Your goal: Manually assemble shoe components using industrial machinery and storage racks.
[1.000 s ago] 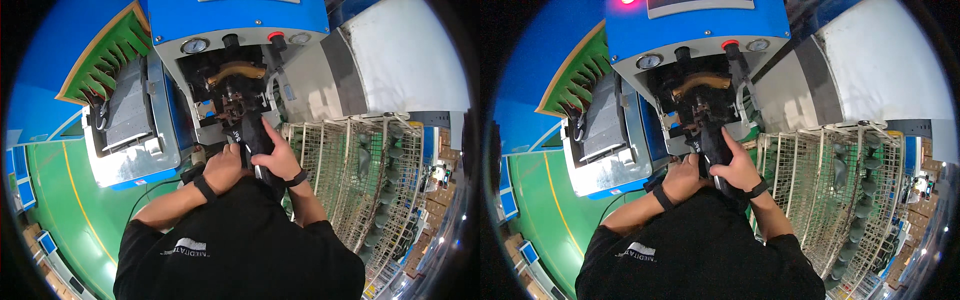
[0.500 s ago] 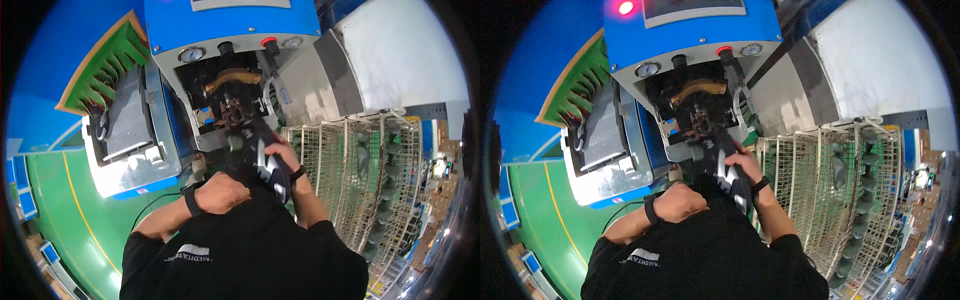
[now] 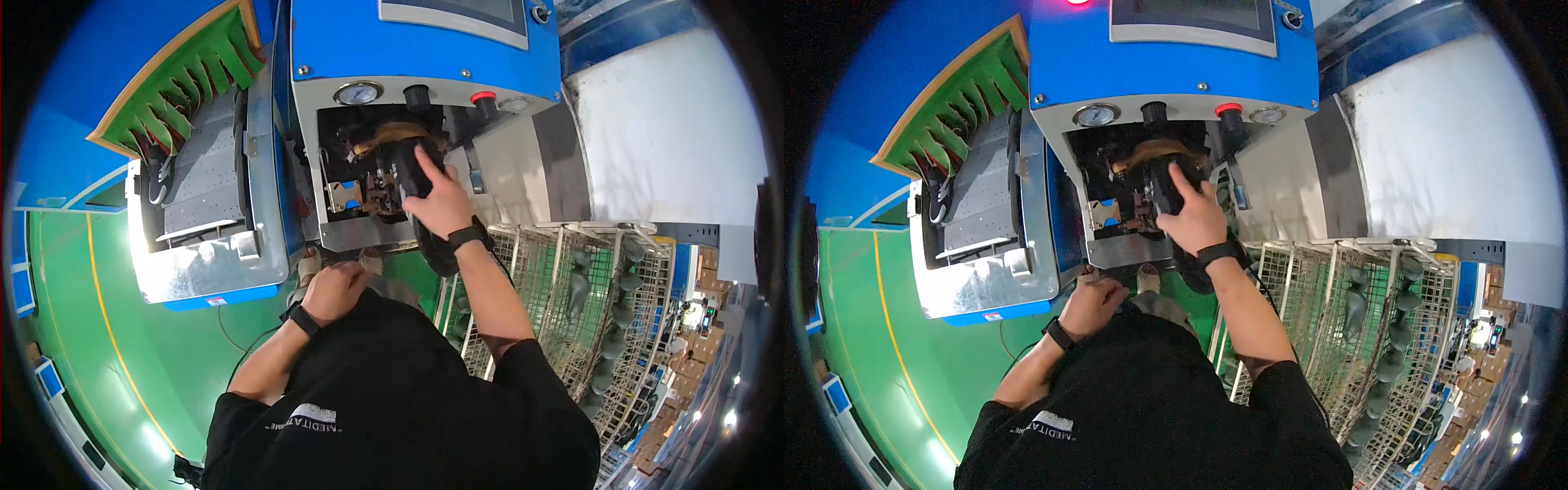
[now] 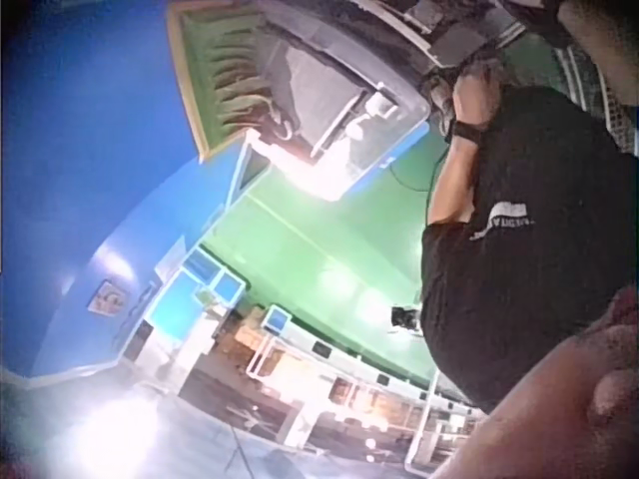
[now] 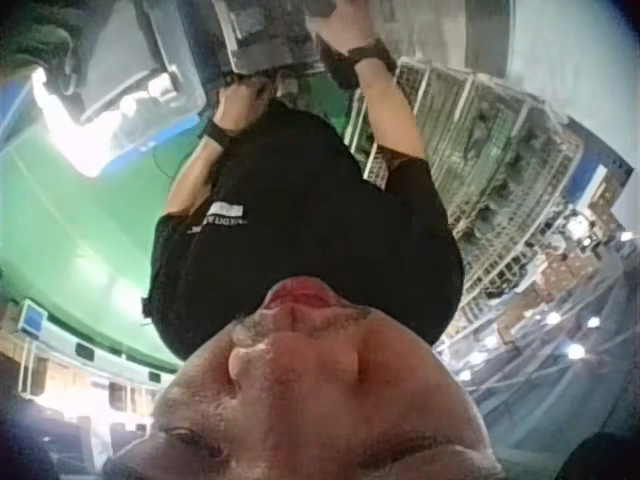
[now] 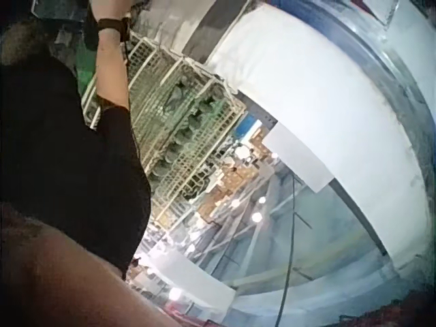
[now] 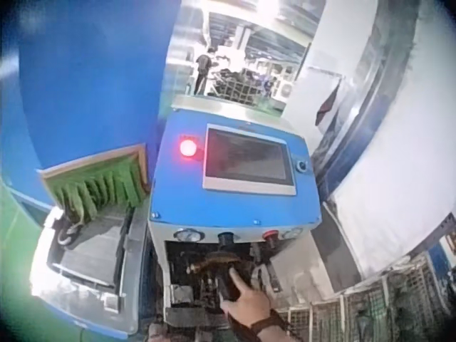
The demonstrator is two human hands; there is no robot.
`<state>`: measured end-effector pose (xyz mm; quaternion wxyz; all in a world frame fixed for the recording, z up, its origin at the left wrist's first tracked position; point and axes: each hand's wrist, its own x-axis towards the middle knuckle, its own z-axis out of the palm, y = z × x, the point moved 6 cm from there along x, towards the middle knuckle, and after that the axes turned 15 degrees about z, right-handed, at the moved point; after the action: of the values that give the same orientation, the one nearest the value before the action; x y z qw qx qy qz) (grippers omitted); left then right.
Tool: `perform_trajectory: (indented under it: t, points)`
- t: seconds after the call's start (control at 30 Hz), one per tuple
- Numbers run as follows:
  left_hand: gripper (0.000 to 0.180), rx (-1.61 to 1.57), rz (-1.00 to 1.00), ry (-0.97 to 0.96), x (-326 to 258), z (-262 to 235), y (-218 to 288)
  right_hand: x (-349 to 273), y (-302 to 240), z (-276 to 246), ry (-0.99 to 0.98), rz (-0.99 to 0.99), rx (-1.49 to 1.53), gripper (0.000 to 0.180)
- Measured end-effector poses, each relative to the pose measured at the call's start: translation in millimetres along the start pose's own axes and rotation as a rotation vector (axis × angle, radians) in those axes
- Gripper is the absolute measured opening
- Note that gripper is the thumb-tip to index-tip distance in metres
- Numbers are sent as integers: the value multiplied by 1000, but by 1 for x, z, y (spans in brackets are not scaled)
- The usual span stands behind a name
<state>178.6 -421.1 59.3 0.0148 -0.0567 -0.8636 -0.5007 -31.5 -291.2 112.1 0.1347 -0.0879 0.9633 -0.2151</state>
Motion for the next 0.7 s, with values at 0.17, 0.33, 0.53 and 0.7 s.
perform_trajectory:
  t: [0.17, 0.33, 0.53, 0.7]
  points:
    - [23, -28, -80, -72, -12, 0, -12, 7, -19, 29, -109, 11, -293, 95]
    - [28, 24, -78, 75, -13, -20, -26, 29, -26, 33, -20, 49, -393, 97]
    - [29, 92, -109, 19, -9, -20, -47, 11, -19, 35, 120, -72, -372, 99]
    - [33, -77, -79, -58, 9, -13, -42, -4, -19, 34, 225, -58, -305, 102]
